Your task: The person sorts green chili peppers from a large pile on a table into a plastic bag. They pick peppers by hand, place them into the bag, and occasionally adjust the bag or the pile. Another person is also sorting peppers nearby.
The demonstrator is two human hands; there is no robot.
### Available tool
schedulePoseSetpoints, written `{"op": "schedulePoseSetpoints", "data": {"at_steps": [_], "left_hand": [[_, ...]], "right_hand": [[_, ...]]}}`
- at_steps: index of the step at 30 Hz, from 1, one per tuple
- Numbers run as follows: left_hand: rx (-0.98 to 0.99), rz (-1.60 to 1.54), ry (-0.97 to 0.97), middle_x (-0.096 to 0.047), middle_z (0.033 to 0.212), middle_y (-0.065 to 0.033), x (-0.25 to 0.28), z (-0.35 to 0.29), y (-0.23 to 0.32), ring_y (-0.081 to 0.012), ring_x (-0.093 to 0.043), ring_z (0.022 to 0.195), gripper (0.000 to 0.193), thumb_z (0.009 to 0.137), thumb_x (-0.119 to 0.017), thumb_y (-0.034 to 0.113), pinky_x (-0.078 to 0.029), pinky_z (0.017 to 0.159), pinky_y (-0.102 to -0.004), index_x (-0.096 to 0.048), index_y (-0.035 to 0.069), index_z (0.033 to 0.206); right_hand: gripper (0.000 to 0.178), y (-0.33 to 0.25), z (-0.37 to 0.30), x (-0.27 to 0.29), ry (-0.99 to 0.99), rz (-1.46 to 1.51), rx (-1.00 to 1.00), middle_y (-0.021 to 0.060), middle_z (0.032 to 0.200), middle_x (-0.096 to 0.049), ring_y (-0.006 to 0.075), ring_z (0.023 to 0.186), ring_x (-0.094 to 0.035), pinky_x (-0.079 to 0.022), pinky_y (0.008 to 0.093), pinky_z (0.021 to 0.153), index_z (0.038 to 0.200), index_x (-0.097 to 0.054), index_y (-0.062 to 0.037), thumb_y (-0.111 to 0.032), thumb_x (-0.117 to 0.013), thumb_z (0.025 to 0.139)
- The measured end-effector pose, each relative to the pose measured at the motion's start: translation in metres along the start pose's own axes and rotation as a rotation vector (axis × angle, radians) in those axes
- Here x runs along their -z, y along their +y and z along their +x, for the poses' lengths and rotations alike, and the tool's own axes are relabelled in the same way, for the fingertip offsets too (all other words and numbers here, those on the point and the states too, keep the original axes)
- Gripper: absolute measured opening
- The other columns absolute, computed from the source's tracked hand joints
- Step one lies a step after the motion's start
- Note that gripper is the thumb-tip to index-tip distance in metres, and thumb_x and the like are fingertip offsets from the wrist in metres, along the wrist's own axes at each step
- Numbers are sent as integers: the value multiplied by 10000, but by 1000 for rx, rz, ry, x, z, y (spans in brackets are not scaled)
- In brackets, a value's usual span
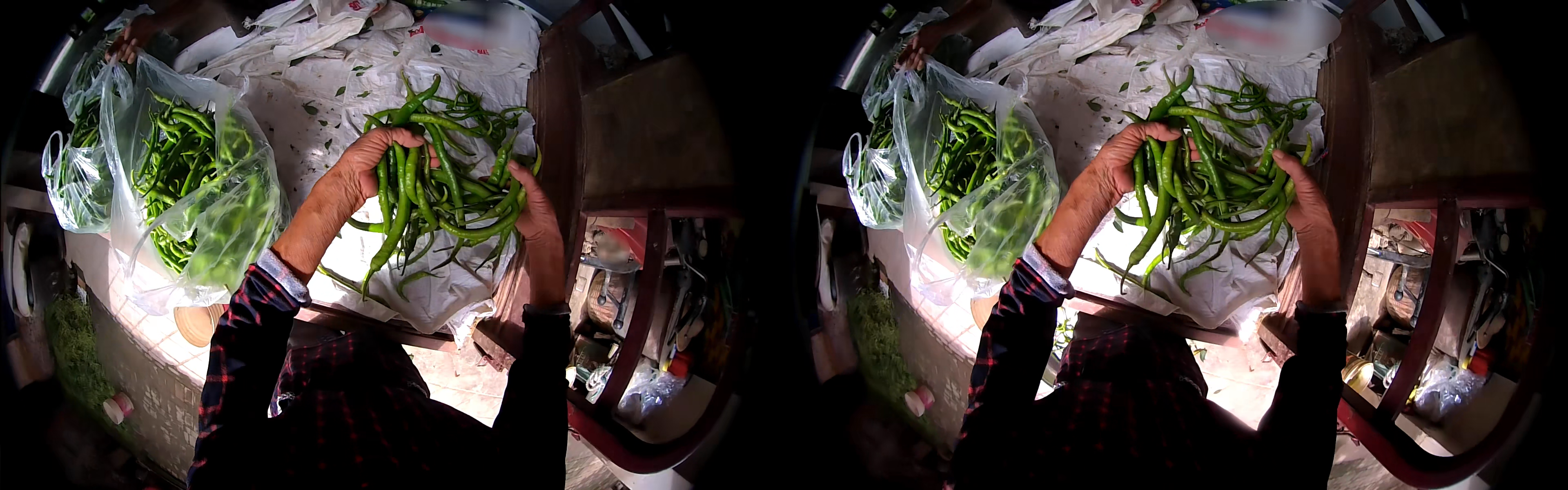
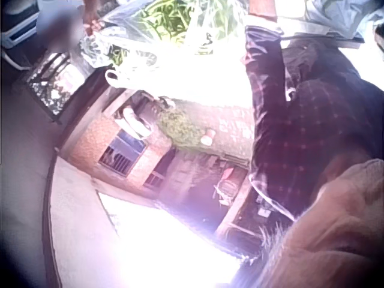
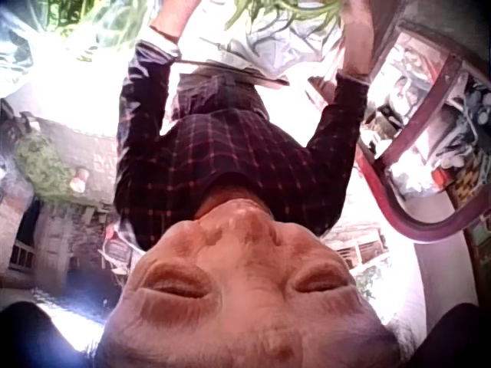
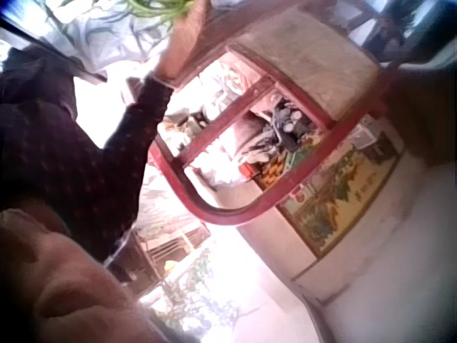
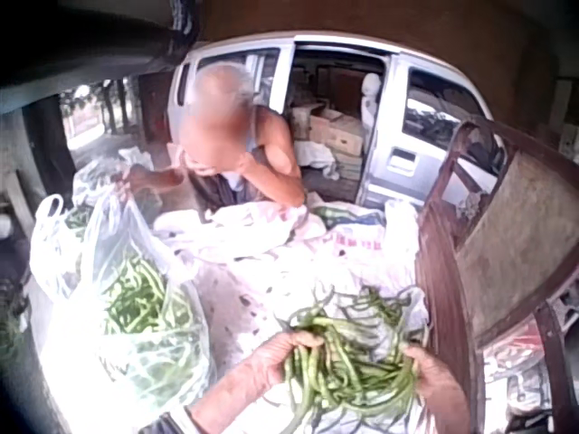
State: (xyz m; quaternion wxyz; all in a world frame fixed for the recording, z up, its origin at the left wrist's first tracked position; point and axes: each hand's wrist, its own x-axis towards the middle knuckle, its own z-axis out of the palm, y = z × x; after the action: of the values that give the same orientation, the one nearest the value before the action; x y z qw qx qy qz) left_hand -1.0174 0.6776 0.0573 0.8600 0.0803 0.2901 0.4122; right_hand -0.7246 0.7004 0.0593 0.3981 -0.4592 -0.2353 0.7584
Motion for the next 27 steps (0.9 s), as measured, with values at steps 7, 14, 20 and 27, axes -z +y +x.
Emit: {"op": "schedulePoseSetpoints", "data": {"at_steps": [7, 14, 20, 27], "left_hand": [[-116, 53, -66, -660, 1009, -180, -32, -62, 71, -317, -676, 944, 283, 833, -634, 60, -558, 827, -495, -551, -14, 1093], [-232, 8, -134, -653, 1062, -196, -1, -172, 141, -322, -659, 1000, 346, 843, -618, 74, -505, 914, -545, -548, -25, 1167], [-298, 0, -91, -663, 1049, -195, 51, -241, 221, -321, -657, 1001, 317, 856, -604, 109, -476, 935, -576, -569, -22, 1142], [-383, -58, -35, -664, 987, -223, 163, -269, 280, -358, -665, 924, 310, 834, -619, 95, -520, 877, -529, -569, -52, 1103]], "right_hand": [[354, -46, -28, -98, -59, -76, 50, 113, 897, -692, 250, 787, -675, -557, 393, 682, 984, -656, -64, -308, -794, 767], [403, -49, -31, -236, -179, -258, 93, 86, 864, -672, 239, 732, -673, -541, 417, 559, 997, -626, -92, -367, -788, 752], [373, -28, -7, -350, -301, -317, 156, 61, 857, -638, 223, 764, -639, -554, 438, 558, 1048, -616, -112, -250, -795, 751], [266, 41, 55, -454, -312, -216, 104, 10, 860, -634, 158, 722, -600, -521, 340, 640, 962, -661, -98, -144, -802, 741]]}}
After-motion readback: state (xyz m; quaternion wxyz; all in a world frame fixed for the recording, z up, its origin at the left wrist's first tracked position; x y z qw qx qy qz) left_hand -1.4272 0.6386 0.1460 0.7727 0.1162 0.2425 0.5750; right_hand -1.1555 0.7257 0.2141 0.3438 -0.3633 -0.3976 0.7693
